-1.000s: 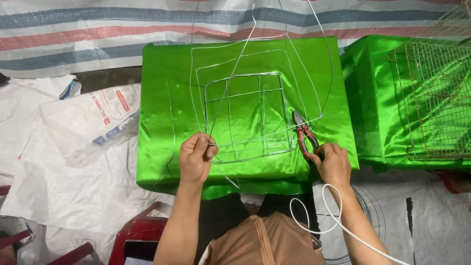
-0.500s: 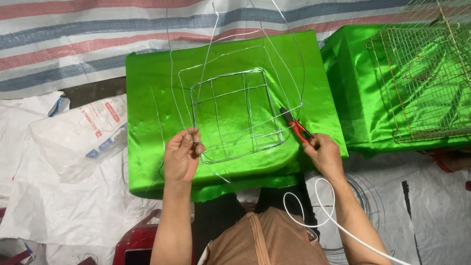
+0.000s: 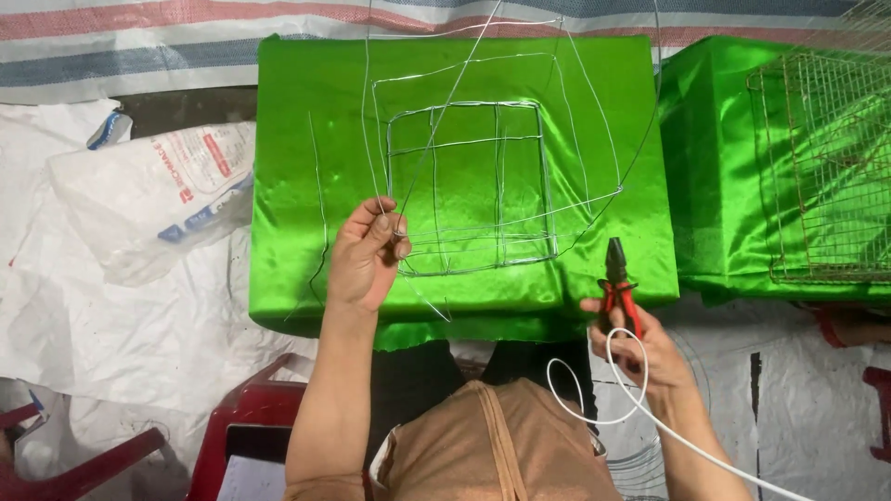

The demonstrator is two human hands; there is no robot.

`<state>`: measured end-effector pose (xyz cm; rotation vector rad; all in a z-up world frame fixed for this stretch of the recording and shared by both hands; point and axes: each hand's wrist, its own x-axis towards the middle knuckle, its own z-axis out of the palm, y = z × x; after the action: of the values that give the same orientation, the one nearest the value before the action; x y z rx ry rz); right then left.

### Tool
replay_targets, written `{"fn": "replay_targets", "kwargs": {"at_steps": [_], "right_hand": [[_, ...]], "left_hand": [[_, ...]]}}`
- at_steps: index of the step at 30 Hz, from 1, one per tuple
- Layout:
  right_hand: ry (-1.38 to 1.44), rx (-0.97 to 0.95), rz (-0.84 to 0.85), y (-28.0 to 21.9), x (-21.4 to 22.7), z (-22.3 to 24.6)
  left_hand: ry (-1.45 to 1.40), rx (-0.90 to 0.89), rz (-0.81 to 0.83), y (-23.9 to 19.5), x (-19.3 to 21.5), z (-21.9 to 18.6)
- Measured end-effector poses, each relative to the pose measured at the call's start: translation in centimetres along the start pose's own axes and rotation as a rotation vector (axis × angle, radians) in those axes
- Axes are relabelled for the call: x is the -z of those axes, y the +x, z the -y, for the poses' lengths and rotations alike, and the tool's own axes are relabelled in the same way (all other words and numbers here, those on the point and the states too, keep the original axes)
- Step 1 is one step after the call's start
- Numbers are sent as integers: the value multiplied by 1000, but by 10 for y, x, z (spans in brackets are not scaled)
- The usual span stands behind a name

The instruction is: Assembling a metal wire frame by bending, cutting, and joining wire segments using pliers.

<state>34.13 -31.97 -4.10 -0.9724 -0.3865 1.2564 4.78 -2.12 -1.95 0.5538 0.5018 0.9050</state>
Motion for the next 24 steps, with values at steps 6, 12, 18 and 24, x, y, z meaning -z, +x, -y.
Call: {"fn": "replay_targets", "kwargs": {"at_steps": [6,12,18,24], "right_hand": [[-264,-50,579,25,-91,11],[250,-459,670,68,-152,-15],[554,-739,740,71,-162,-25],[812,-753,913,81,-162,-60]], "left_hand": [[8,14,-22,-1,7,4],[1,37,-34,0,16,8],[24,44,-37,-3,10,-1],[1,78,-93,-6,10,-4]]}}
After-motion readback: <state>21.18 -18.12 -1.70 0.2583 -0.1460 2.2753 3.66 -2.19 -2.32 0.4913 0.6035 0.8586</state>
